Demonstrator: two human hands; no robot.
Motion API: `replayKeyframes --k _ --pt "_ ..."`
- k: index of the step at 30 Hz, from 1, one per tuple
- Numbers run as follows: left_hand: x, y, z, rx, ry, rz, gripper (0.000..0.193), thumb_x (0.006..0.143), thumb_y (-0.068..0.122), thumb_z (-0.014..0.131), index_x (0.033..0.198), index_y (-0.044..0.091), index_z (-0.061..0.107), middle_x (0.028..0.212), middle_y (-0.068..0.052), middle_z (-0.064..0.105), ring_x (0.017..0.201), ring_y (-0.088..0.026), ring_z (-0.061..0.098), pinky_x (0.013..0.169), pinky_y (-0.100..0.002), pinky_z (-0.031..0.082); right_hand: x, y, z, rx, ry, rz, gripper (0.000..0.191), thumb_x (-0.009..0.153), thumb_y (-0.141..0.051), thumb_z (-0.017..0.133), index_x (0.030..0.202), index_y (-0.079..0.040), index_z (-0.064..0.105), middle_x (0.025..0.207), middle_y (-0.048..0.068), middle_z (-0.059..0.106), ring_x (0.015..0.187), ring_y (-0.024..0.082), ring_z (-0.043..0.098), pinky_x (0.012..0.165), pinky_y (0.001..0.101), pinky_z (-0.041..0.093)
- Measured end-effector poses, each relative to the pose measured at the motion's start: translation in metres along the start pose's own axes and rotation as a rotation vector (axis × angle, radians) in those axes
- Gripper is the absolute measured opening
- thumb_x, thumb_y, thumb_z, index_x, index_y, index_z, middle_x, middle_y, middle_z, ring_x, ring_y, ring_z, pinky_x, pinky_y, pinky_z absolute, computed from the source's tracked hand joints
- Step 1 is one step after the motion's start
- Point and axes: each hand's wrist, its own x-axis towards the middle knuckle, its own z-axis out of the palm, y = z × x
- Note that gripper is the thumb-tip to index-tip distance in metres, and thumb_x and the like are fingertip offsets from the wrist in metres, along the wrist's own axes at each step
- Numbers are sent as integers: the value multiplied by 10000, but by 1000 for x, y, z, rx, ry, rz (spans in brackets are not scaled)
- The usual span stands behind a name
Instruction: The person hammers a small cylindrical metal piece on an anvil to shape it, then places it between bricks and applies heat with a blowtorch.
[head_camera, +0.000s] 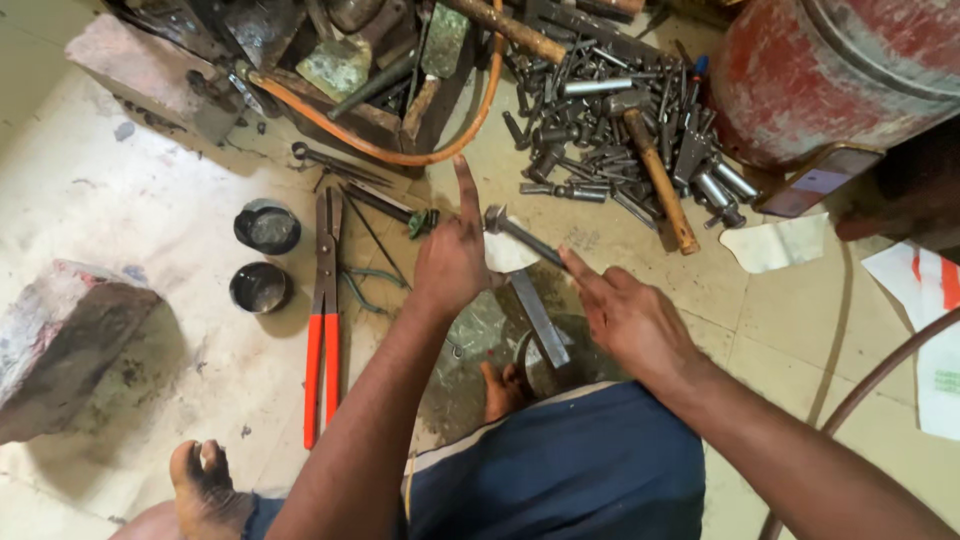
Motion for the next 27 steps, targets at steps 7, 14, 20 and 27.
replayKeyframes --k 7,14,20,27 --pt "-1 -29 18 -102 155 131 1313 522 198 1006 1544 23 201 1139 -300 666 997 -454 665 852 -493 551 -1 -3 6 -86 93 -54 532 955 -113 664 1471 -205 573 742 141 557 556 349 580 521 477 503" --pt "-11 -40 42 -761 50 -103 759 664 125 872 1331 -42 552 1269 -186 638 1125 -321 719 886 -381 614 -3 -3 -10 112 312 -74 531 1018 -57 668 1515 -188 530 868 98 643 677 250 659 572 370 544" --pt "-10 -24 19 -194 197 139 761 532 108 946 1218 -78 674 1186 -231 638 1046 -384 652 872 -397 555 -3 2 -11 -84 166 -112 649 874 50 737 1479 -133 593 791 78 615 637 240 608 554 365 519" --pt "-14 -25 18 -363 181 23 729 531 99 897 1211 -43 676 1119 -194 659 996 -338 680 869 -402 560 -4 2 -2 78 264 -173 505 920 11 671 1385 -172 601 840 81 578 711 226 613 621 371 527"
